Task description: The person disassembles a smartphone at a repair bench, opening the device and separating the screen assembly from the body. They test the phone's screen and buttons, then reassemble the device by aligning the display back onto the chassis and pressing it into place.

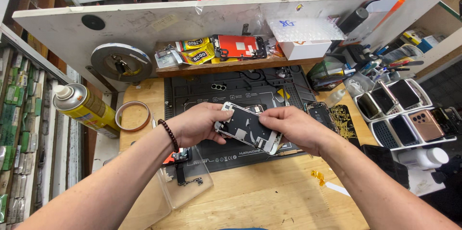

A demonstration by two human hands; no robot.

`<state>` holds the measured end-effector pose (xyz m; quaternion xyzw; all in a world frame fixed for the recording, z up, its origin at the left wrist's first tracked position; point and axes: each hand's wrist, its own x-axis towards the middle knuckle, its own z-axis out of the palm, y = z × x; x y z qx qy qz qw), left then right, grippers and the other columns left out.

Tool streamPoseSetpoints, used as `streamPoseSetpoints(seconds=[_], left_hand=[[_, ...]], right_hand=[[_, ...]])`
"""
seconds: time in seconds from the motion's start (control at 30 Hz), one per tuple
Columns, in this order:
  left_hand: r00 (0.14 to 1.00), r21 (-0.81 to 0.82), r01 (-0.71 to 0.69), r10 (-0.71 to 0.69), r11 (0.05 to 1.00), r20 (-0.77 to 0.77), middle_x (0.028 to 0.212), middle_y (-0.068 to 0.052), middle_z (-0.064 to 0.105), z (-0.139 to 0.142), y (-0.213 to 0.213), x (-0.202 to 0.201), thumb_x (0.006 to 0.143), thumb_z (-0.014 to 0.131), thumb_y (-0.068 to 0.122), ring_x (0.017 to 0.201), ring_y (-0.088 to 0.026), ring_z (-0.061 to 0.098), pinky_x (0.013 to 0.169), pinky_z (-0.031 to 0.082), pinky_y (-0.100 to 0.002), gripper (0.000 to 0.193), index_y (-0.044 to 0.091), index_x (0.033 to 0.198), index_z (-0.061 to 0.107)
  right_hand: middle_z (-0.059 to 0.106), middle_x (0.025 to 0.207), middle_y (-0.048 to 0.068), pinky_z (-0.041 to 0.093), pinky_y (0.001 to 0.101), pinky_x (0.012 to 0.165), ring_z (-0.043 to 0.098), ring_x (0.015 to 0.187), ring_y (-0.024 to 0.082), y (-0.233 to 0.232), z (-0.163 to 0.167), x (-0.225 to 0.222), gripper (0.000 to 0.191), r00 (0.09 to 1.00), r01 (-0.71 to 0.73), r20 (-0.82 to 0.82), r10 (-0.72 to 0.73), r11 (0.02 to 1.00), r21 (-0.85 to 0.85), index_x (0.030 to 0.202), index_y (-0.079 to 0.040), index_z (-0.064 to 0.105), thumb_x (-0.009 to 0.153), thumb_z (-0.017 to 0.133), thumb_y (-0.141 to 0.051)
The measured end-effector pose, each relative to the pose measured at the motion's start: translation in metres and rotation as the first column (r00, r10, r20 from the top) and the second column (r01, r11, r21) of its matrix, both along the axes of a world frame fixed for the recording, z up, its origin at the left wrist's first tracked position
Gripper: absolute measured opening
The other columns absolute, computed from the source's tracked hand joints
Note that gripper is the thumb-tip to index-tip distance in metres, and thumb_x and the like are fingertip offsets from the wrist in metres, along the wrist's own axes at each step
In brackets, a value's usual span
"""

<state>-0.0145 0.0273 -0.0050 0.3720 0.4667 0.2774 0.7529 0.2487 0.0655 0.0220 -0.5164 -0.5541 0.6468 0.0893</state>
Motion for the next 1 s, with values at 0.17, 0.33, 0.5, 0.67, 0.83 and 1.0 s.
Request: streamPoseSetpoints(seconds=[0.17,0.33,0.5,0.67,0.83,1.0], left_hand=[[0.867,0.445,-0.045,0.257,0.895,-0.428,0.104,-0.006,0.079,-0.011,-0.002,0.008,0.094,0.066,0.037,0.093,-0.018,0.074,0.080,0.060,-0.034,0.041,0.005,0.119,0.072],[0.442,0.568,0.456,0.379,0.685,-0.813,0.116,-0.013,0.069,-0.011,-0.012,0.033,0.079,0.084,0.034,0.115,-0.032,0.060,0.098,0.048,-0.045,0.057,0.007,0.125,0.065],[0.257,0.399,0.626,0.306,0.670,-0.917,0.117,-0.015,0.063,-0.002,-0.011,0.056,0.070,0.088,0.030,0.120,-0.033,0.054,0.100,0.043,-0.045,0.073,0.005,0.132,0.058],[0.331,0.504,0.556,0.380,0.661,-0.864,0.113,-0.015,0.067,0.007,-0.019,0.051,0.067,0.087,0.026,0.116,-0.034,0.057,0.098,0.045,-0.046,0.072,0.005,0.130,0.060],[0.349,0.535,0.336,0.425,0.775,-0.835,0.111,-0.017,0.069,0.019,-0.041,0.014,0.066,0.086,0.030,0.110,-0.036,0.061,0.098,0.048,-0.045,0.067,0.005,0.124,0.064],[0.154,0.483,0.153,0.462,0.862,-0.873,0.106,-0.022,0.074,0.027,-0.062,-0.059,0.070,0.084,0.036,0.102,-0.037,0.072,0.095,0.056,-0.046,0.059,0.005,0.118,0.069]], right_hand=[[0.072,0.090,0.003,0.059,0.0314,0.069,0.068,0.075,0.012,0.008,-0.018,0.025,0.020,0.959,0.257,-0.086,-0.270,0.956,-0.138,0.107,-0.004,0.070,0.100,0.060,-0.020],[0.070,0.099,0.008,0.058,0.0361,0.071,0.068,0.083,0.018,0.015,-0.028,0.056,0.024,0.846,0.496,-0.102,-0.523,0.843,-0.206,0.112,-0.003,0.067,0.101,0.055,-0.020],[0.069,0.109,0.008,0.060,0.0376,0.083,0.069,0.096,0.018,0.018,-0.031,0.059,0.023,0.770,0.591,-0.101,-0.630,0.764,-0.259,0.117,-0.004,0.063,0.103,0.053,-0.020],[0.070,0.109,0.008,0.058,0.0383,0.083,0.069,0.095,0.018,0.016,-0.035,0.048,0.025,0.791,0.555,-0.114,-0.601,0.784,-0.278,0.117,-0.004,0.064,0.103,0.052,-0.020],[0.070,0.108,0.007,0.059,0.0373,0.081,0.069,0.095,0.018,0.017,-0.041,0.040,0.025,0.804,0.529,-0.112,-0.583,0.789,-0.311,0.117,-0.006,0.063,0.103,0.051,-0.022],[0.070,0.106,0.005,0.057,0.0367,0.079,0.069,0.094,0.017,0.017,-0.049,0.027,0.022,0.830,0.497,-0.101,-0.549,0.809,-0.315,0.116,-0.009,0.064,0.103,0.053,-0.024]])
